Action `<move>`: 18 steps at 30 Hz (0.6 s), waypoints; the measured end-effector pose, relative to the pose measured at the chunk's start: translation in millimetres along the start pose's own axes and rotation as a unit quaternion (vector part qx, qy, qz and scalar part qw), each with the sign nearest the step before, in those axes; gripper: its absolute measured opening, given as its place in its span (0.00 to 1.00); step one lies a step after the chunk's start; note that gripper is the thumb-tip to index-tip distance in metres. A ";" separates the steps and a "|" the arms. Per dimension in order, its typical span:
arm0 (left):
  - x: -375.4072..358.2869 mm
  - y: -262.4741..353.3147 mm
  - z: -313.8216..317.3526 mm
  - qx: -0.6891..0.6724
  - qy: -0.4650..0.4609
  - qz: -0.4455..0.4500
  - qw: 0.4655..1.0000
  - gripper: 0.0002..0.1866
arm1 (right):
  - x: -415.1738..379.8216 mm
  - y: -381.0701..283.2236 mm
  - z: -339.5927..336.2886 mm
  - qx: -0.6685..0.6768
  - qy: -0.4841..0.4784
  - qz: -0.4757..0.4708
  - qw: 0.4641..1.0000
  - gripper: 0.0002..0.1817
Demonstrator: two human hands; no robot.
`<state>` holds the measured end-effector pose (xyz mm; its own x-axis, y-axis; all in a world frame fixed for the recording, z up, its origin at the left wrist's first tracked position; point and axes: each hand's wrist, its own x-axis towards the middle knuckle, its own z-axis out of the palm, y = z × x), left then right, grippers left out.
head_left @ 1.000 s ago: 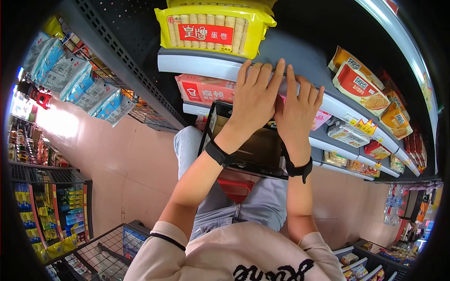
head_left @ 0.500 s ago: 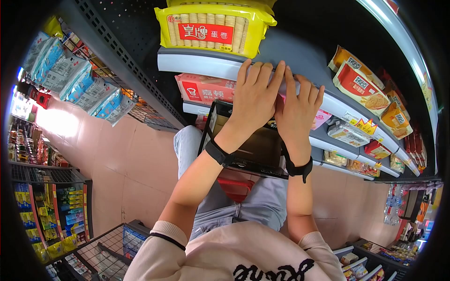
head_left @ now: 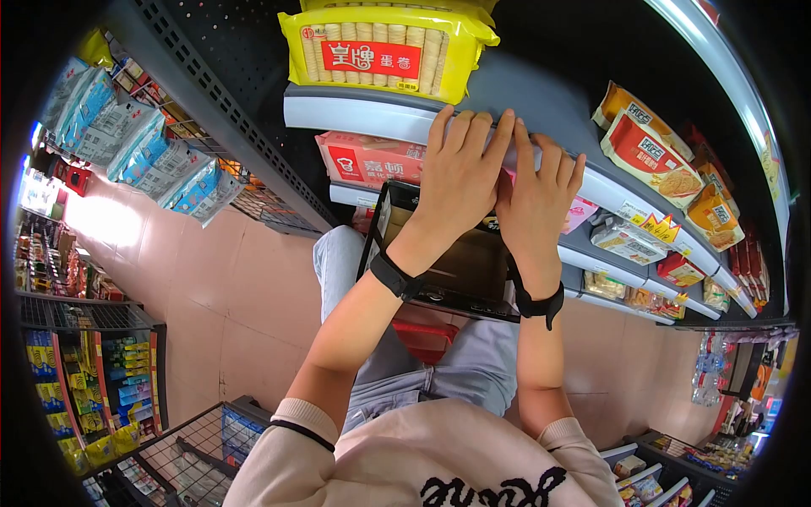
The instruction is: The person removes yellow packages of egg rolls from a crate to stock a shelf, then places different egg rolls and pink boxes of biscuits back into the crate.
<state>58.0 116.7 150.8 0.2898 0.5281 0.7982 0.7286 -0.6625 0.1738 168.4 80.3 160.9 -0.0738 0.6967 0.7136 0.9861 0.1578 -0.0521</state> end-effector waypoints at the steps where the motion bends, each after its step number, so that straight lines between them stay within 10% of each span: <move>1: 0.2 0.1 -0.1 0.000 0.001 0.000 1.000 0.31 | 0.1 0.0 -0.2 -0.001 0.000 0.000 1.000 0.31; 18: 1.9 1.3 -1.2 0.002 0.011 0.004 1.000 0.28 | -0.5 1.3 0.8 -0.002 0.003 0.000 1.000 0.30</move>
<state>58.7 116.2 153.2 0.2816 0.5109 0.8122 0.7289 -0.6644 0.1652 169.6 80.7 159.9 -0.0721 0.6920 0.7183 0.9868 0.1541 -0.0494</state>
